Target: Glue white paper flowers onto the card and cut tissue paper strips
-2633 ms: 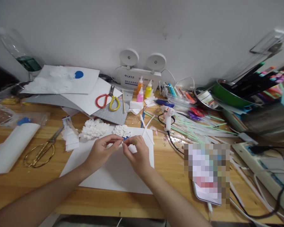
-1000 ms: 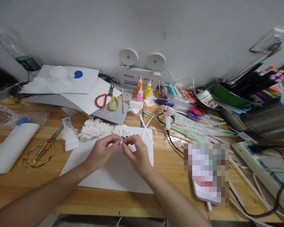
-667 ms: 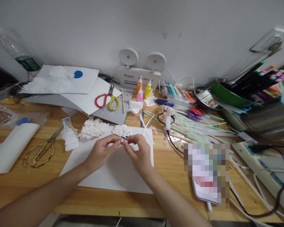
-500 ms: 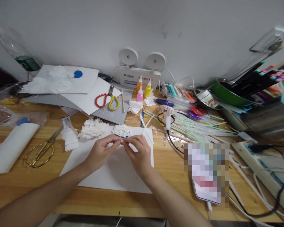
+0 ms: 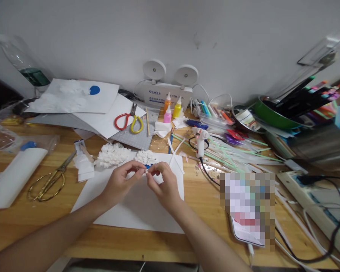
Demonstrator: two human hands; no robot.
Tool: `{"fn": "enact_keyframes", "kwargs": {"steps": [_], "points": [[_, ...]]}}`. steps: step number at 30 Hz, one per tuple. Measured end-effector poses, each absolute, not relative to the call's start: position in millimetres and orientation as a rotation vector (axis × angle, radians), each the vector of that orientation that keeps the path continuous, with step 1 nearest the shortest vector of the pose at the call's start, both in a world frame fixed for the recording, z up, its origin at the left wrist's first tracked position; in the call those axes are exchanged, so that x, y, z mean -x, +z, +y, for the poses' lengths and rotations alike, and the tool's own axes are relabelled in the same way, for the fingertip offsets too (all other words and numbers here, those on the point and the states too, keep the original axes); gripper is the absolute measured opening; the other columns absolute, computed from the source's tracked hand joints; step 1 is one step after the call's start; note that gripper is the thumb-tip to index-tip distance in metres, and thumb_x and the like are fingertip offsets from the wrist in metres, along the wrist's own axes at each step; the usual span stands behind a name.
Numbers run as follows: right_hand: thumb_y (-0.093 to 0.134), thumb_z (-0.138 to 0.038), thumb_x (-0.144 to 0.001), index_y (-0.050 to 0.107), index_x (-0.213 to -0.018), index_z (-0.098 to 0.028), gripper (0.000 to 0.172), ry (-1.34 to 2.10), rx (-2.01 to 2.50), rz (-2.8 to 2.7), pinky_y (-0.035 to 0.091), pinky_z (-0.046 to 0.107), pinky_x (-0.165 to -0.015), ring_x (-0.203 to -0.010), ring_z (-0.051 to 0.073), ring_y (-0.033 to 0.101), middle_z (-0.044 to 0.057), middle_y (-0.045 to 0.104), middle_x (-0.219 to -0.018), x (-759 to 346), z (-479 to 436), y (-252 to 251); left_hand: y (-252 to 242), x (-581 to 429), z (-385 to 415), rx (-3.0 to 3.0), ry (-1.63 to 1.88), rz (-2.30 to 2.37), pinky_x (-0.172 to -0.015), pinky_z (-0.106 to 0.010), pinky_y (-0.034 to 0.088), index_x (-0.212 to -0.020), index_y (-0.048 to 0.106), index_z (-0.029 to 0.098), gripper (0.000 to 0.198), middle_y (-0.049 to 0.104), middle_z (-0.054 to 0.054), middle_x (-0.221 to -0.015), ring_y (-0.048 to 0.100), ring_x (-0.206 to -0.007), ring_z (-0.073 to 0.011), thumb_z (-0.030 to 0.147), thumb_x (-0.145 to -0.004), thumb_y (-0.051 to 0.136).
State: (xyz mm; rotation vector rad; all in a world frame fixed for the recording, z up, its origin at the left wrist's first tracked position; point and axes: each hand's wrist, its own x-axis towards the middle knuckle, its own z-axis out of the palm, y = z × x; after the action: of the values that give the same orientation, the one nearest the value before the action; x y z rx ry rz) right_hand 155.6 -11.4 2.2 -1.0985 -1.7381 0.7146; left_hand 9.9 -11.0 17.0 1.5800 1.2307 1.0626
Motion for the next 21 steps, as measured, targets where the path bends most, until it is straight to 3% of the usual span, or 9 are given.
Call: {"fn": "enact_keyframes", "kwargs": {"steps": [9,21], "points": [[0.047,-0.018,-0.08,0.049,-0.08,-0.02,0.003,0.841,1.059,-1.744,0.04,0.028,-0.063,-0.068,0.014,0.047,0.001,0.05,-0.071,-156.3,-12.7,1.8,16.2,-10.2,-10.7,-1.573,1.032,1.189,-0.072,-0.026,0.043,-0.083,0.06,0.017,0.016,0.063,-0.004,-0.084,0.057,-0.079,-0.0148,0.027,-0.079,0.048],[0.053,-0.017,-0.078,0.054,-0.078,-0.021,0.004,0.742,1.123,-1.662,0.041,0.028,-0.062,-0.068,0.015,0.05,0.001,0.054,-0.07,-156.5,-11.9,-0.3,14.2,-10.2,-12.1,-1.46,1.023,1.148,-0.077,-0.028,0.042,-0.088,0.063,0.019,0.019,0.065,-0.004,-0.089,0.057,-0.087,-0.0163,0.029,-0.08,0.048]]}}
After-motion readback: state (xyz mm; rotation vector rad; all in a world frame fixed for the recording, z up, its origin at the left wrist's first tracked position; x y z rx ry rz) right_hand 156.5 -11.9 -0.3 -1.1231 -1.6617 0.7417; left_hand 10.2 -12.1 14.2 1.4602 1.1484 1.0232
